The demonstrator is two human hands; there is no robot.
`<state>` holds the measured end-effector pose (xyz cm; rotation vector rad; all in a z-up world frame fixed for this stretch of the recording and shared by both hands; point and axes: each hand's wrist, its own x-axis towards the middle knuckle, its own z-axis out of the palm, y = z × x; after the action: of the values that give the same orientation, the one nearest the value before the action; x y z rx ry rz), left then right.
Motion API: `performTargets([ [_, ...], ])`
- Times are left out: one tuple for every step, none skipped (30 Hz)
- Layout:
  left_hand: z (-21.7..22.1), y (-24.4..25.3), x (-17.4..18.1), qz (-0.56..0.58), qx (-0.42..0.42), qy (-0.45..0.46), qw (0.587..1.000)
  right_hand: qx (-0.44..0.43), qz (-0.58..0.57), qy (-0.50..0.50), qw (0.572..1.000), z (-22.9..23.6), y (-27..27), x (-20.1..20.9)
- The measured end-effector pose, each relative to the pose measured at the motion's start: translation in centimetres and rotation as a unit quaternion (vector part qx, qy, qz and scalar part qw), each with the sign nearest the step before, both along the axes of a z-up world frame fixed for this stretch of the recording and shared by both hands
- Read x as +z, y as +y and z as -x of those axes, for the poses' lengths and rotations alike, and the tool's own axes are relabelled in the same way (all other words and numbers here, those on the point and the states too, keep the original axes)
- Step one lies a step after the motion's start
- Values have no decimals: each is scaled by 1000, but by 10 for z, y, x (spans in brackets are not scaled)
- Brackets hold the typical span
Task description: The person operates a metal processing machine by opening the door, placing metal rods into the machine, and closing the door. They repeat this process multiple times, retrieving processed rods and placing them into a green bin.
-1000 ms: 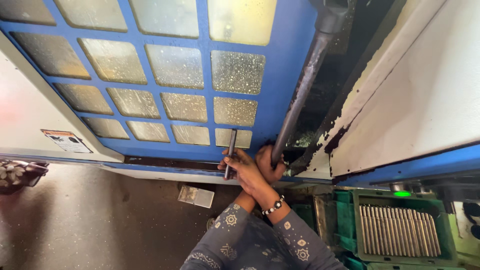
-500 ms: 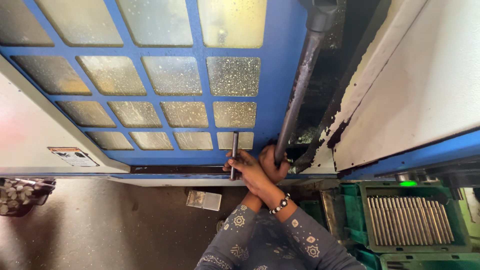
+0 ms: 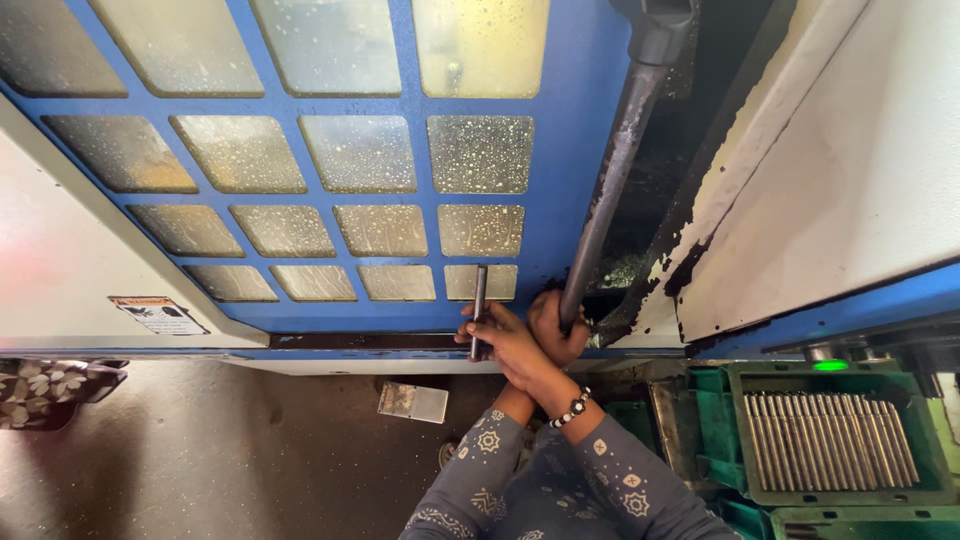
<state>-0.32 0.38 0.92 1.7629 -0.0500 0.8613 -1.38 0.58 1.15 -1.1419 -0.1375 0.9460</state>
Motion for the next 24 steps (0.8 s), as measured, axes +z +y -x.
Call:
performTargets([
  [0, -1, 0, -1, 0, -1, 1000, 3, -3, 0, 1000, 0, -2, 0],
  [0, -3, 0, -2, 0, -3, 1000, 6, -6, 2, 1000, 0, -4, -1],
  [-1, -2, 0, -3, 1, -5, 1000, 12, -11, 4, 1000, -1, -3, -1],
  [-2, -1, 0, -6, 2, -8, 1000, 16, -21, 8, 1000, -2, -2, 0],
  [-3, 0, -1, -6, 6, -11, 1000, 18, -25, 17, 999, -2, -1, -1],
  [-4, 2, -2, -7, 8, -15, 1000, 21, -29, 26, 999, -4, 2, -1],
  [-4, 1, -6, -5, 10, -17, 1000, 22, -29, 38, 999, -3, 2, -3],
  [-3, 2, -10, 0, 15, -17, 1000, 25, -54, 34, 998, -3, 4, -7],
  [0, -8, -17, 12, 20, -14, 1000, 26, -74, 31, 996, -1, -1, -12],
  [4, -19, -23, 26, 26, -11, 999, 27, -94, 28, 995, 2, -11, -16],
  [-2, -11, -24, 17, 27, -18, 999, 29, -78, 40, 996, -4, -3, -15],
  [-9, -5, -22, 8, 26, -25, 999, 31, -61, 52, 996, -8, 1, -12],
  [-8, -4, -23, -2, 22, -31, 999, 33, -43, 69, 996, -6, 1, -10],
  [-10, 2, -24, -22, 32, -39, 998, 40, -57, 55, 996, -5, 6, -10],
  [-10, 0, -27, -30, 37, -47, 998, 40, -60, 40, 997, -3, 2, -10],
  [-10, 0, -30, -37, 42, -56, 997, 40, -62, 26, 997, -2, 2, -12],
  [-12, -6, -32, -16, 40, -39, 998, 44, -64, 38, 996, -3, -3, -13],
  [-13, -9, -35, 5, 36, -21, 999, 48, -66, 50, 995, -4, -6, -15],
  [-11, -5, -37, 19, 39, -2, 999, 57, -74, 65, 993, -2, -3, -16],
  [-12, -8, -38, 16, 38, -6, 999, 54, -71, 57, 994, -3, -5, -16],
  [-12, -7, -37, 5, 44, -8, 999, 57, -74, 52, 994, -3, -4, -15],
  [-13, -8, -35, -6, 50, -9, 999, 59, -78, 48, 994, -5, -6, -12],
  [-10, -5, -34, -7, 47, -16, 999, 61, -72, 52, 994, -2, -3, -10],
  [-10, -5, -31, -8, 44, -24, 999, 64, -66, 55, 994, -3, -4, -6],
])
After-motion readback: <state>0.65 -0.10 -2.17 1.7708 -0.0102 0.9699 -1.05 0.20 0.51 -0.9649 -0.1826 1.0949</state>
